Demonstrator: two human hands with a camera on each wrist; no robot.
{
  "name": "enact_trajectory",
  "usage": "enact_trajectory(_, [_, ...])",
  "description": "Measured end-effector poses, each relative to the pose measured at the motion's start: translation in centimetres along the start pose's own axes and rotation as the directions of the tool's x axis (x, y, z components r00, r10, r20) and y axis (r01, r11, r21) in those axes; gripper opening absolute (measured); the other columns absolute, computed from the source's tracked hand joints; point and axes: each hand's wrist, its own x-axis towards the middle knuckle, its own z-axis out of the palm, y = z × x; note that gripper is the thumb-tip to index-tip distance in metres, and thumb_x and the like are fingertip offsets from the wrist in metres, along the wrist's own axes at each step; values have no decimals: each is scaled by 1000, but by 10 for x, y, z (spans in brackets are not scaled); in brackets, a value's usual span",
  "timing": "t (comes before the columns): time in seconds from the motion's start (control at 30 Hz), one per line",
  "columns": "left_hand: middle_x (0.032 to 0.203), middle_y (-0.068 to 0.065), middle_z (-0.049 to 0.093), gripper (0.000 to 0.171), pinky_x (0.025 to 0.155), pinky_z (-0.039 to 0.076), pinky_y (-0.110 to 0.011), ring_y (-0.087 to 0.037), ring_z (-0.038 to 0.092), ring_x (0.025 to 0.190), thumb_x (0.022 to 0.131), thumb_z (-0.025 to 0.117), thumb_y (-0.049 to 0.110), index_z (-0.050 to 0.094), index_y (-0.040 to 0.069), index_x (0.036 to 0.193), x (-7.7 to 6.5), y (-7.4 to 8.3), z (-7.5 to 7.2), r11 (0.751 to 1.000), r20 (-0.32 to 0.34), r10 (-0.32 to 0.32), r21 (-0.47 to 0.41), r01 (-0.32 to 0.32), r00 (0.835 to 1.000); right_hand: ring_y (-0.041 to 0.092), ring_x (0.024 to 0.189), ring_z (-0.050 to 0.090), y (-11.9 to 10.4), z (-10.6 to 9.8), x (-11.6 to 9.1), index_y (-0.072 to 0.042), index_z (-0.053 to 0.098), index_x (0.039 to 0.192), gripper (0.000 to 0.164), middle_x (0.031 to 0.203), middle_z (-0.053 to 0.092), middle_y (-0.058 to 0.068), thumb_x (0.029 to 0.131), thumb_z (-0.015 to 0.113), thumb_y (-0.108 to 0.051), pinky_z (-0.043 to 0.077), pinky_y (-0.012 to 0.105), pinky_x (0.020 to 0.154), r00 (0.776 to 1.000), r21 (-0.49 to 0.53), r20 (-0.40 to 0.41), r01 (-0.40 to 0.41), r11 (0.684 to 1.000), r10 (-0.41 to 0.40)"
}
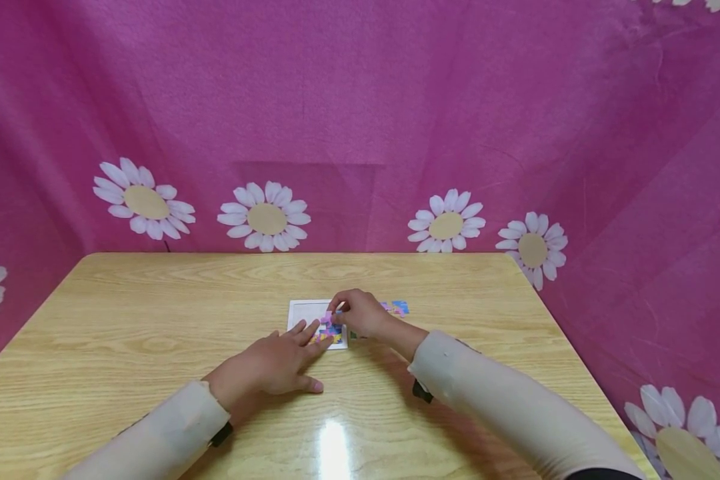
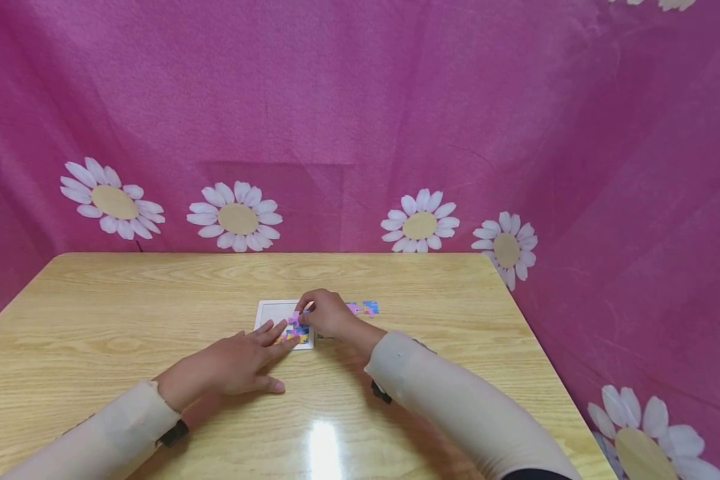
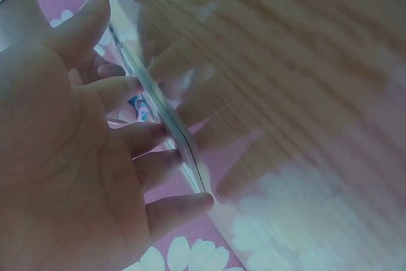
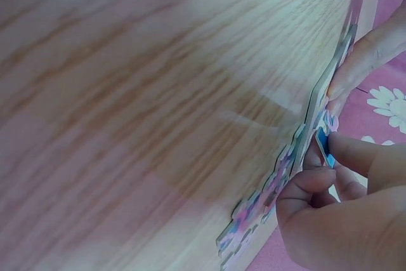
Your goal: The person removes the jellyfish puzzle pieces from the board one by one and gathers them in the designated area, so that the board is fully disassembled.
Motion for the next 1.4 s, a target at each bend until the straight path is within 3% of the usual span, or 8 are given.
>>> enact_trajectory(0.13, [172, -11, 19, 83, 116, 28, -69, -36, 18, 158, 96, 62, 61, 34, 22, 163, 0, 0, -1, 1000, 3, -2, 0, 2, 1000, 12, 67, 56, 0, -3, 0, -11, 75, 100, 6, 84, 71, 4, 95, 73, -8, 45, 23, 59, 1000, 34, 5, -22, 999, 22])
enact_trajectory(0.33, [171, -12, 20, 82, 117, 28, -68, -36, 18, 157, 95, 64, 60, 35, 23, 163, -1, 1, -2, 1000, 4, -10, -17, 10, 1000, 11, 74, 59, 1, -8, -2, -11, 75, 100, 6, 84, 73, 2, 96, 73, -8, 46, 24, 65, 999, 46, -5, -35, 998, 36])
enact_trajectory(0.67, [171, -13, 21, 82, 117, 27, -67, -36, 19, 157, 95, 65, 59, 35, 23, 162, -1, 2, -1, 1000, -7, -18, -26, 18, 1000, 11, 62, 55, 13, -16, -10, -10, 74, 102, 6, 81, 68, 5, 97, 71, -8, 44, 22, 55, 998, 89, 0, -59, 994, 60])
enact_trajectory(1.03, [172, -11, 20, 82, 118, 27, -67, -35, 17, 158, 95, 65, 58, 34, 25, 163, -2, 3, -1, 999, 1, -28, -30, 28, 1000, 13, 72, 57, 19, -33, -23, -7, 73, 105, 8, 86, 70, 6, 98, 70, -8, 46, 26, 64, 999, 84, 2, -53, 995, 53])
enact_trajectory(1.4, [172, -11, 18, 82, 118, 25, -67, -35, 15, 158, 95, 65, 58, 33, 25, 163, 0, 2, 0, 998, 12, -32, -46, 32, 999, 12, 70, 53, 38, -46, -36, 0, 71, 104, 8, 84, 68, 10, 97, 67, -3, 41, 25, 59, 999, 105, 8, -36, 994, 35])
